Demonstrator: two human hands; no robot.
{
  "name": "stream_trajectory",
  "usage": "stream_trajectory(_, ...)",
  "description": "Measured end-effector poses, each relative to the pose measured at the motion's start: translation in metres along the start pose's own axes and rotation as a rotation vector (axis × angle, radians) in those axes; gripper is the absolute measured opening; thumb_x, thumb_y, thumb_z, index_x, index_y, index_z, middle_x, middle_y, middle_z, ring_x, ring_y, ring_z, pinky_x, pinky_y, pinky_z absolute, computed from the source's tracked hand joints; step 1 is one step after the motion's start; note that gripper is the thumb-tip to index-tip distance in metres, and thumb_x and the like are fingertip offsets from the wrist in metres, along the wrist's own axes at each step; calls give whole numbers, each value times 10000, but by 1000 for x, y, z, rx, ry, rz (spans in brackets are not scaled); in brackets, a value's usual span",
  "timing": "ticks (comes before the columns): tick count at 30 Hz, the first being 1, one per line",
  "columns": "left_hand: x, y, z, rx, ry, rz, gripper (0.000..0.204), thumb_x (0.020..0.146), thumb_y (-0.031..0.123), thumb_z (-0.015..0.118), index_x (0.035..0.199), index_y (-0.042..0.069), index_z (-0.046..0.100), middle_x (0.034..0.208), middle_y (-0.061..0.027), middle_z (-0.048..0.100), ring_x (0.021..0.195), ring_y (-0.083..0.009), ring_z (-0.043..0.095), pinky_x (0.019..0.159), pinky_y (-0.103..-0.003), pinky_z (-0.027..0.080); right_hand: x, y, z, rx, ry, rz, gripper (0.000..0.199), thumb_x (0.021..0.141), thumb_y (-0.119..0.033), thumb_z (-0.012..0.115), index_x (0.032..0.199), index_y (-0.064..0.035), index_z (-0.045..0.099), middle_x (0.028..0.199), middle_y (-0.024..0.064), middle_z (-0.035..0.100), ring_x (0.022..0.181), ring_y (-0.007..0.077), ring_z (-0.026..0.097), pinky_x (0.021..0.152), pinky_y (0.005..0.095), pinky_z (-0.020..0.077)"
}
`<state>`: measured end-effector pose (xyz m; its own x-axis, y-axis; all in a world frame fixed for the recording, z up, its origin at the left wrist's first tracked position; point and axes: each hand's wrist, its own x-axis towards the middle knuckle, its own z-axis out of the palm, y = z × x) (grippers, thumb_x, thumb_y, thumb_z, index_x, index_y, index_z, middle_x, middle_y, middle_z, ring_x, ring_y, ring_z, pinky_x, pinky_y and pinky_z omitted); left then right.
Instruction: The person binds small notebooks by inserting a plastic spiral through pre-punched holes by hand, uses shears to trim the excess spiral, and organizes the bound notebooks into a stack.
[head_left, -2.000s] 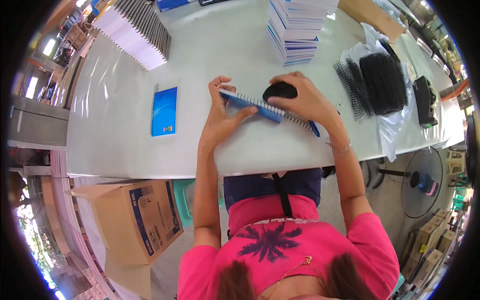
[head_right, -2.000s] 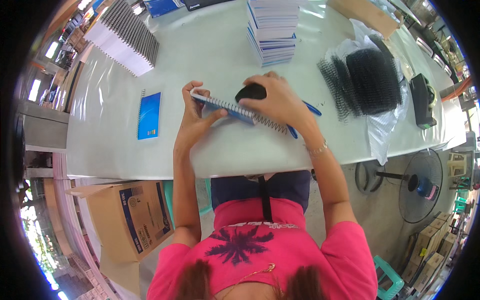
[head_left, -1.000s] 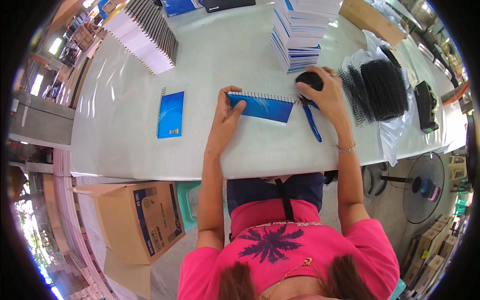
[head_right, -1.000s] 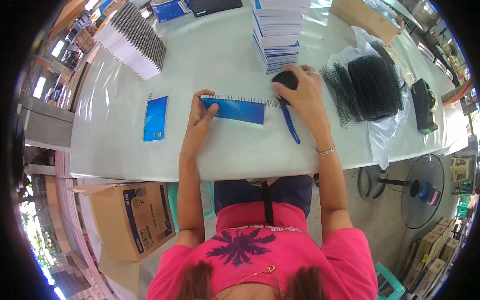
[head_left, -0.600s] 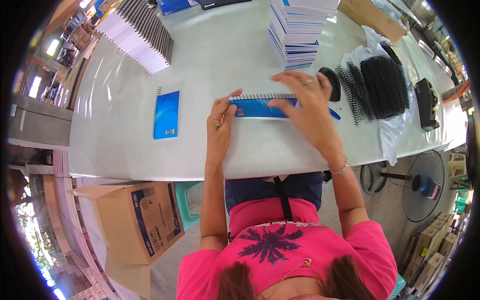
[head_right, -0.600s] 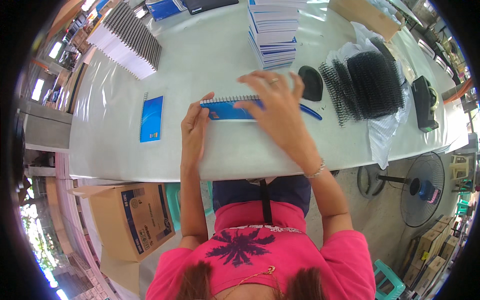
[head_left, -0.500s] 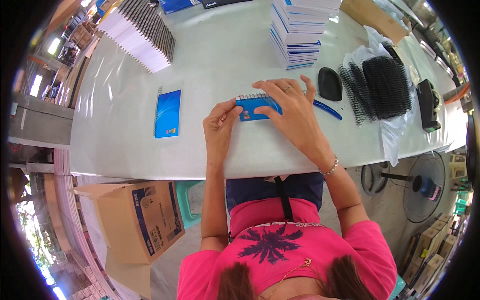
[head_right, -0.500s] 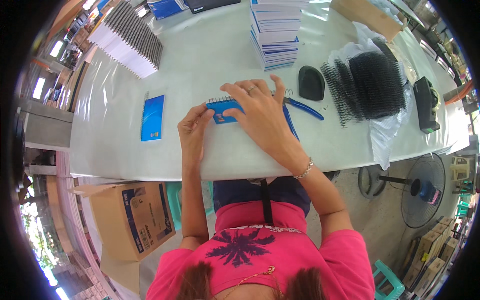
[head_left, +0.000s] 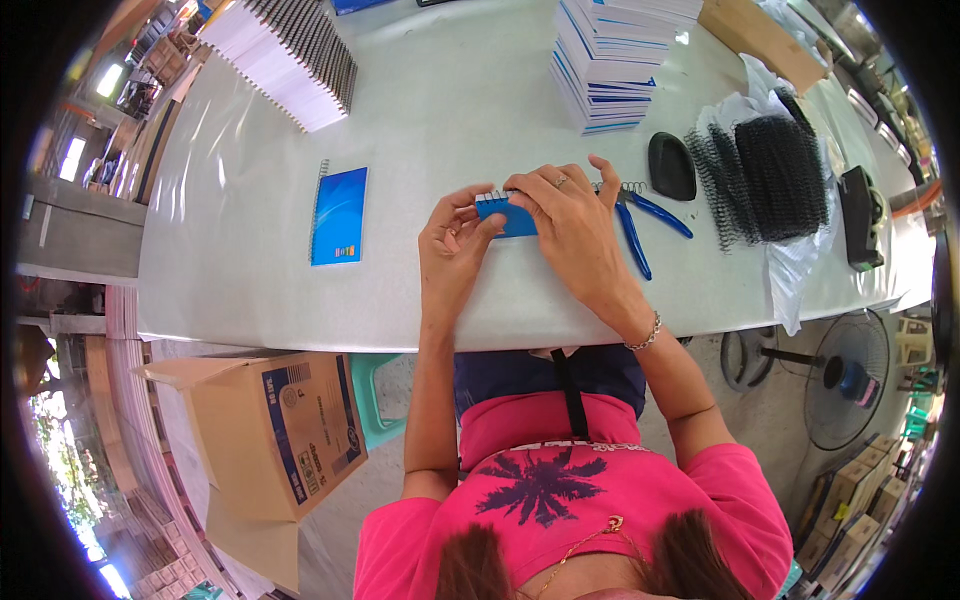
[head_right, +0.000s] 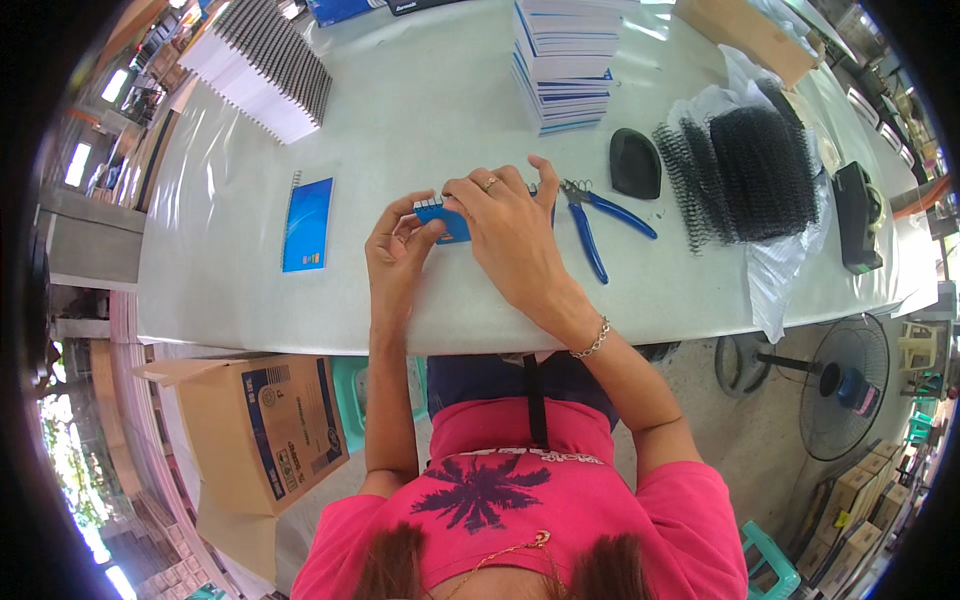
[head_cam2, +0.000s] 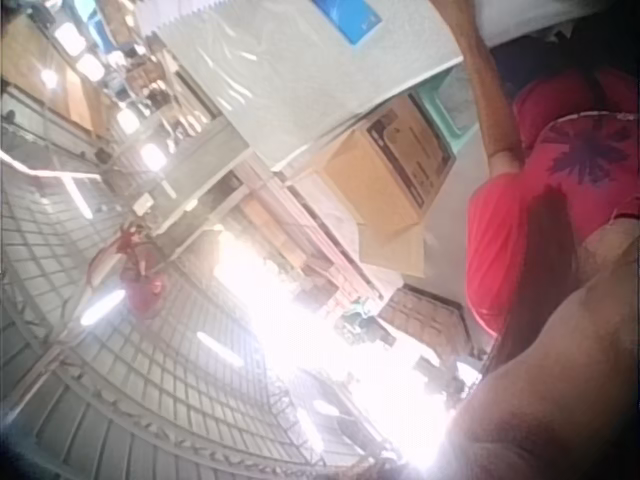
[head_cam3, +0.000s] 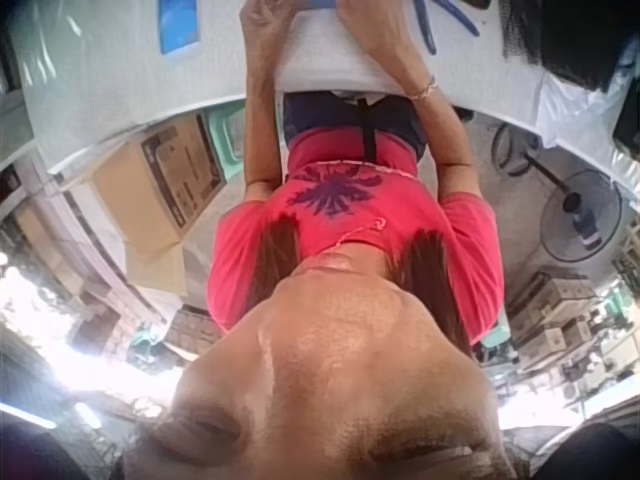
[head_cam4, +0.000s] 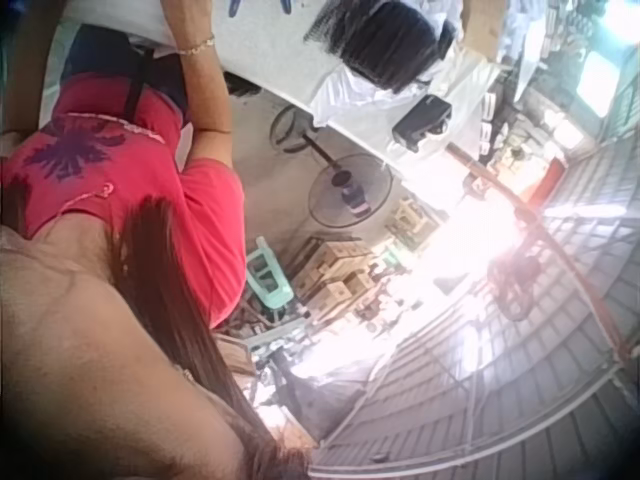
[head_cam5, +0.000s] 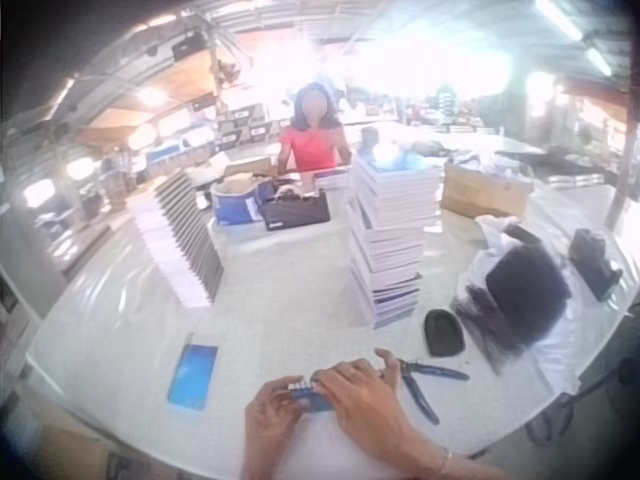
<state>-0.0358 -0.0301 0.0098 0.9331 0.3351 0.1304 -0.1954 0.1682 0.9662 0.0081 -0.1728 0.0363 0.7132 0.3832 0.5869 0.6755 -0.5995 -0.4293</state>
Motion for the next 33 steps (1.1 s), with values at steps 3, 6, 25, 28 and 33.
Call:
stream_trajectory(3, 1, -9, -12, 82, -68, -8, 210, 897, 33, 715, 1087, -30, 651, 950, -58, 681, 863, -88, 604, 801, -232, 496, 3, -4, -6, -6, -66, -10, 105, 904, -129, 642, 1005, -144, 663, 992, 10, 642, 999, 203, 580, 1086, 520, 223)
stream_trajectory(6, 1, -10, -13, 81, -65, -2, 208, 904, 54, 715, 1086, -25, 652, 949, -54, 680, 863, -83, 603, 791, -230, 492, 0, -4, -6, 2, 10, -5, 169, 889, -153, 663, 1058, -155, 665, 1129, 37, 606, 1106, 234, 533, 1081, 522, 228)
stream_trajectory(25, -3, -1, -6, 401, -99, 100, 212, 902, 93, 693, 1092, 4, 660, 947, -11, 613, 756, -66, 475, 695, -213, 403, -82, 57, -67, -158, -29, 606, 650, 887, -290, 686, 1427, -38, 425, 1303, 233, 423, 1274, 367, 385, 1099, 505, 225)
stream_trajectory(28, -5, 1, -3, 369, -79, 64, 211, 893, 146, 724, 1058, 21, 684, 965, -4, 629, 715, -59, 435, 651, -215, 367, -76, 51, -74, -23, 94, 722, 609, 904, -268, 675, 1415, -41, 434, 1271, 225, 433, 1215, 354, 434, 1066, 477, 290)
stream_trajectory(33, -8, 13, -1, 424, -77, 16, 236, 901, 175, 730, 1076, 21, 692, 869, 8, 616, 664, -51, 381, 597, -210, 327, -75, 44, -80, 211, 195, 716, 569, 893, -209, 681, 1386, -38, 454, 1153, 179, 461, 1043, 275, 498, 944, 386, 412)
